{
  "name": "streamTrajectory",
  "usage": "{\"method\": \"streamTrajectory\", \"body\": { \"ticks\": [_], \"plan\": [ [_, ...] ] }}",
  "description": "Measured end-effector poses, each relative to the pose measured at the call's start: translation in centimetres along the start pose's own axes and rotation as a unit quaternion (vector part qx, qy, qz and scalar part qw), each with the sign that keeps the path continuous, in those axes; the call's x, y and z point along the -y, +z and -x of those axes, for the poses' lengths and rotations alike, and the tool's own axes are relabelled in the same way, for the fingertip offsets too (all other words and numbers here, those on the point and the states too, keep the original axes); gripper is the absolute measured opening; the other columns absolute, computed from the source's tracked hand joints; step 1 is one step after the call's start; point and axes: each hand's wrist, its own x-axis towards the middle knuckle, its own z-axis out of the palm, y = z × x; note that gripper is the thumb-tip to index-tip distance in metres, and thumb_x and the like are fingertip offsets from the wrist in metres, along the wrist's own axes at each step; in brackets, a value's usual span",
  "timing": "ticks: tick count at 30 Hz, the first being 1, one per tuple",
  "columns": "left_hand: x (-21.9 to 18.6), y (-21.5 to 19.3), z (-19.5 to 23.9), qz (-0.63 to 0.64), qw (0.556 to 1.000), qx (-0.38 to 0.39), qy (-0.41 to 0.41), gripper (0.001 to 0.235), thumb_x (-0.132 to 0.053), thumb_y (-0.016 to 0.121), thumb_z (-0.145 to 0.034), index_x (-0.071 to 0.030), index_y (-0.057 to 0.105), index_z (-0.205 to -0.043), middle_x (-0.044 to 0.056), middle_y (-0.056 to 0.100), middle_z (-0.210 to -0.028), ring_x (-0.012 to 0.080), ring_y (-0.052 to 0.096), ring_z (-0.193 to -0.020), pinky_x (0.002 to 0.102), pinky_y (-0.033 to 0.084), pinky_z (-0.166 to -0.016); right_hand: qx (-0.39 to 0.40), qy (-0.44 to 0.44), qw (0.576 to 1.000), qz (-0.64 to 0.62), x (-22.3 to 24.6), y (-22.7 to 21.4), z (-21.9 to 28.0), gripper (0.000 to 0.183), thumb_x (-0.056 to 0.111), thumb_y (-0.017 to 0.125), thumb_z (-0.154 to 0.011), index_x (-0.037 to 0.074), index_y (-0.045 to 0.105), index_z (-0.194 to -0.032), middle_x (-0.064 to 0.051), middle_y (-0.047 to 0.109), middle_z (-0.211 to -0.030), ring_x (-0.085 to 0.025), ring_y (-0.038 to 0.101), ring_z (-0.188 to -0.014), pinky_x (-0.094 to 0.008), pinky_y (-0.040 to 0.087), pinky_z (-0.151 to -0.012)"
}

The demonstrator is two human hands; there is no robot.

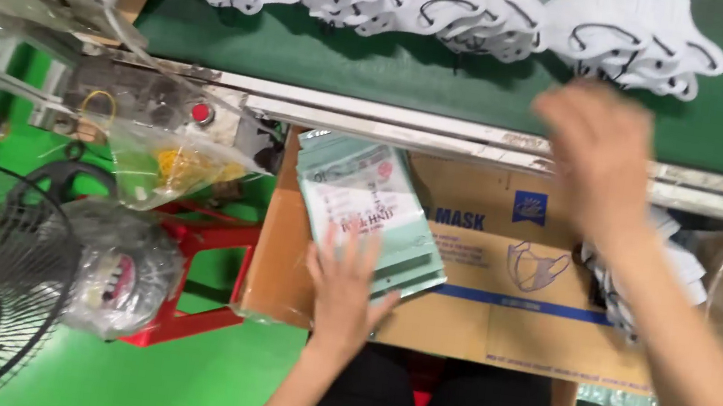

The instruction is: Packing multiple face masks into individual retail pouches.

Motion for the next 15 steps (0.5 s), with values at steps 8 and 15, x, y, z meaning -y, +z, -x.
{"method": "streamTrajectory", "body": {
  "ticks": [8, 15],
  "plan": [
    [-6.3, -1.7, -1.3, 0.033, 0.984, 0.027, 0.172, 0.092, -0.024, 0.087, -0.074, -0.004, 0.04, -0.15, 0.023, 0.031, -0.159, 0.0482, 0.028, -0.146, 0.068, 0.021, -0.114, 0.073, -0.115, 0.94, 0.313, -17.9, 3.2, -7.6, 0.039, 0.01, 0.069, -0.091, 0.005, 0.06, -0.128, -0.011, 0.063, -0.13, -0.029, 0.063, -0.119, -0.042, 0.055, -0.087],
    [-14.4, -1.1, -6.7, 0.097, 0.958, -0.032, 0.27, 0.07, -0.007, 0.077, -0.084, 0.001, 0.049, -0.147, 0.019, 0.047, -0.154, 0.0386, 0.048, -0.142, 0.056, 0.034, -0.12, 0.224, -0.111, 0.914, 0.32, -0.2, -6.1, -1.1, 0.027, 0.008, 0.063, -0.089, 0.014, 0.064, -0.115, -0.006, 0.068, -0.11, -0.024, 0.071, -0.092, -0.038, 0.059, -0.07]
  ]
}}
